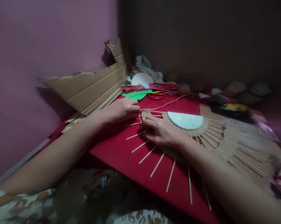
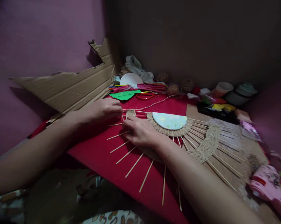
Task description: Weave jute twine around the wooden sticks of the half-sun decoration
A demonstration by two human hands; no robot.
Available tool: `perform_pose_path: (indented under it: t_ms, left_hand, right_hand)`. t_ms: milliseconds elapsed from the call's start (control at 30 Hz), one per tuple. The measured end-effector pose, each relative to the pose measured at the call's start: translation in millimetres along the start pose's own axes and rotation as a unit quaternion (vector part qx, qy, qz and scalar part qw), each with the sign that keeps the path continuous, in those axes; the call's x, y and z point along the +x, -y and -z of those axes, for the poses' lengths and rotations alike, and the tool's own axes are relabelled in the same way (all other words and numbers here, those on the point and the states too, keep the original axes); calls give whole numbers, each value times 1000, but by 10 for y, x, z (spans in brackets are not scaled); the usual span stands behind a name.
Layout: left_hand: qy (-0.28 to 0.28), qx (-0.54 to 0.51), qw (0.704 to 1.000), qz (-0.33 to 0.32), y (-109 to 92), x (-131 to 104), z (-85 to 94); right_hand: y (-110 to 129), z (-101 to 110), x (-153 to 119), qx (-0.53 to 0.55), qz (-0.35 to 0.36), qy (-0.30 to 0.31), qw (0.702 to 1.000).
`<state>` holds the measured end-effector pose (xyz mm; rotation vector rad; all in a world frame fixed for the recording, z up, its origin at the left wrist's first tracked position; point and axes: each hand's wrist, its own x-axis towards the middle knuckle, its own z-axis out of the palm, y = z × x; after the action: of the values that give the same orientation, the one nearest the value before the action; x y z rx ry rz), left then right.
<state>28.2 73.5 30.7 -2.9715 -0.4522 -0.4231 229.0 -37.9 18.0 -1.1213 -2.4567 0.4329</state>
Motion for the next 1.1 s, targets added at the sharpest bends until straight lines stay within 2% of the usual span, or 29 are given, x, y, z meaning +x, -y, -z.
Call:
perform_pose_path:
  t_ms: [133, 267, 467, 633, 767, 933, 1100]
  left_hand:
    - [-33, -11, 999, 28, 182, -47, -53]
    - [-31, -65, 995, 70, 304, -175, -91]
    - [-48, -126, 984, 119, 321, -221, -100]
    - [-10, -183, 965, 187, 299, -259, -49]
    - [10, -210, 950, 229, 283, -289, -11]
    - [27, -194, 953, 233, 270, -292, 22]
    - [54, -202, 954, 217, 263, -309, 79]
  right_hand:
    - [1, -1, -2, 12, -5, 7, 1000]
    - [-11, -2, 0, 31, -13, 4, 999]
    - [-34, -30, -10, 59, -26, -15, 998]
    - [-36, -20, 15, 69, -46, -15, 996]
    - [-19, 25, 148, -2, -87, 14, 996]
    - [53, 36, 396, -115, -183, -13, 976]
    - [96, 7, 574, -235, -207, 52, 948]
